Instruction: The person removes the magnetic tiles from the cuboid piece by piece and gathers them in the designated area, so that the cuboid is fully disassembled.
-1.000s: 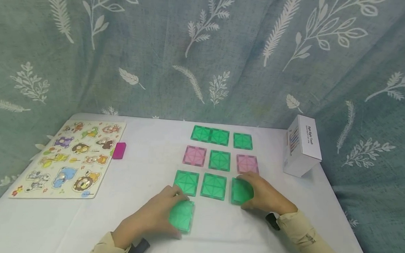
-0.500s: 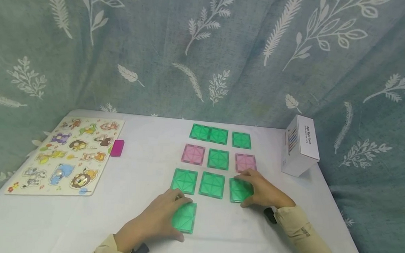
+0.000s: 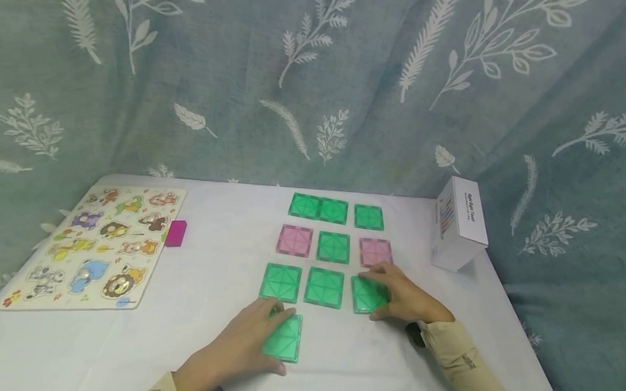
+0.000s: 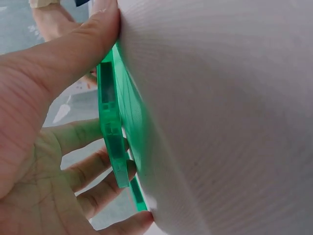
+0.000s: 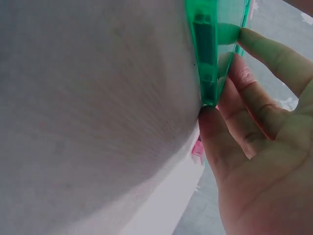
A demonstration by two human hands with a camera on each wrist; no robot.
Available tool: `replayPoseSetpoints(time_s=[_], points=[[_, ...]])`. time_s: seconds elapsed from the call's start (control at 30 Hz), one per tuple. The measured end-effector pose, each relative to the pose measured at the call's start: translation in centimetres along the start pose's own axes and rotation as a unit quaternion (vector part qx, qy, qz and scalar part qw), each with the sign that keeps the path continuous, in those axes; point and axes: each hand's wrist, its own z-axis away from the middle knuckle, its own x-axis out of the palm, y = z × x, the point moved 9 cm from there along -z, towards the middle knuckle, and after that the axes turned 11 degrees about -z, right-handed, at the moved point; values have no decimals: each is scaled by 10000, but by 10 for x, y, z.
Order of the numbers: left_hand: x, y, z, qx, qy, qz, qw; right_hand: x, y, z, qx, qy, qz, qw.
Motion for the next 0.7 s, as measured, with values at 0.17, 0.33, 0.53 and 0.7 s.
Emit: replayPoseSetpoints(time_s=[0.17, 0.33, 0.53, 0.7], points=[[3, 2, 0, -67, -88, -51, 9999, -5, -5, 4, -36, -60, 134, 9999], [1, 6, -1, -52, -100, -107, 9999, -8, -4, 9, 112, -35, 85, 9999], [-2, 12, 1, 77, -11, -73, 9999, -4, -1, 14, 243, -23, 80, 9997], [-2, 10, 1, 41, -249, 215, 9995, -9, -1, 21, 371, 239, 296, 9986]])
